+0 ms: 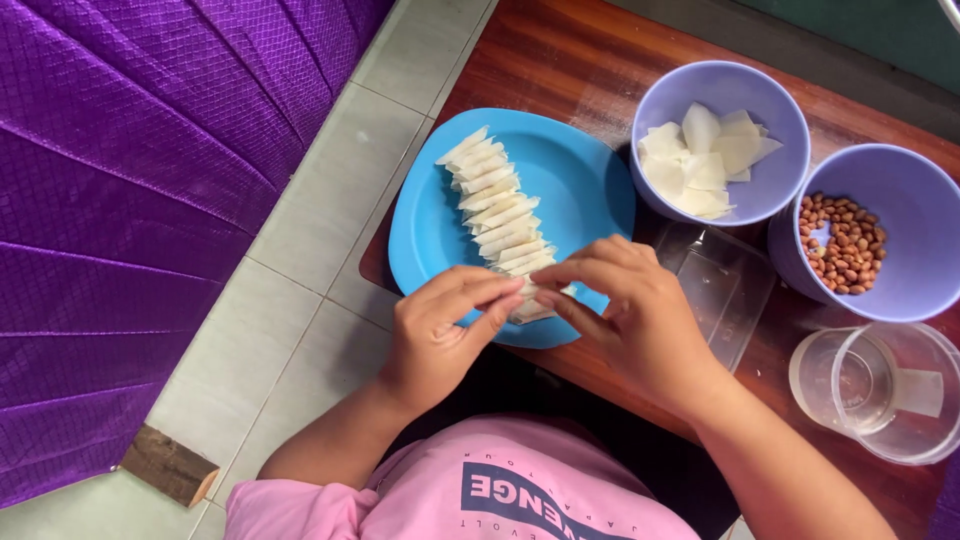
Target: Wrapping individual peanuts in small square dough sheets to prepare snacks.
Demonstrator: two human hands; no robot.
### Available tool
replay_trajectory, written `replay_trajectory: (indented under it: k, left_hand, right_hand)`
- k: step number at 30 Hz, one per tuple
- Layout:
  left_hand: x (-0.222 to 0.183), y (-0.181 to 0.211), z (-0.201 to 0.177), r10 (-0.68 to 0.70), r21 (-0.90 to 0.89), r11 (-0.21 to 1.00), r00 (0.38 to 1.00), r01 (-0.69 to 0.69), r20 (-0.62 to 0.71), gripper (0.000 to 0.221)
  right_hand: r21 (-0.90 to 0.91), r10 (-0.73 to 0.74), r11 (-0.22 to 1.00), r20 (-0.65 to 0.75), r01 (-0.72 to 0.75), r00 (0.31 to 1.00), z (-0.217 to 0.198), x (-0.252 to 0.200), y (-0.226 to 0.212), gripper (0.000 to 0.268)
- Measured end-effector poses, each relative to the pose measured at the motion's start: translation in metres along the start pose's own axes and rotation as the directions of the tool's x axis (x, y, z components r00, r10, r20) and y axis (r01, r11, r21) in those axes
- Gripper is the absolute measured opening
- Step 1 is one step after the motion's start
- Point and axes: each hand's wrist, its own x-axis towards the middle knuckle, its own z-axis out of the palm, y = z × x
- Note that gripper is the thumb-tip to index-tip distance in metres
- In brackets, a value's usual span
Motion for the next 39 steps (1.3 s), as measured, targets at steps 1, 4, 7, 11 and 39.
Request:
replay_trajectory:
  k: [1,4,7,11,39]
  left_hand:
    - [0.003,-0.005,-0.002,-0.004,0.000,1.000,1.000,0.004,-0.001,0.015]
    - [0.014,-0.019,-0.007,-0.025,0.098,0.995,0.999,0.029,-0.042,0.016]
    - [0.027,-0.033,-0.010,-0.047,0.106,0.993,0.998,0.052,-0.048,0.014]
    - [0.042,-0.056,-0.011,-0.087,0.213,0.972,0.993,0.102,-0.079,0.009]
    - [0.054,-0.063,-0.016,-0.143,0.436,0.890,0.990,0.133,-0.010,0.015]
  right_hand:
    - [0.001,0.001,1.000,0.004,-0.001,1.000,-0.001,0.009,-0.002,0.012]
    - [0.103,-0.016,0.995,0.033,0.013,0.999,0.000,0.036,-0.002,0.010]
    - [0.118,0.039,0.992,0.031,-0.043,0.999,0.010,0.055,0.010,0.008]
    - [0.161,0.115,0.981,-0.017,-0.111,0.993,0.021,0.077,0.022,0.008]
    - [0.028,0.132,0.991,-0.078,-0.130,0.988,0.022,0.068,0.027,0.037]
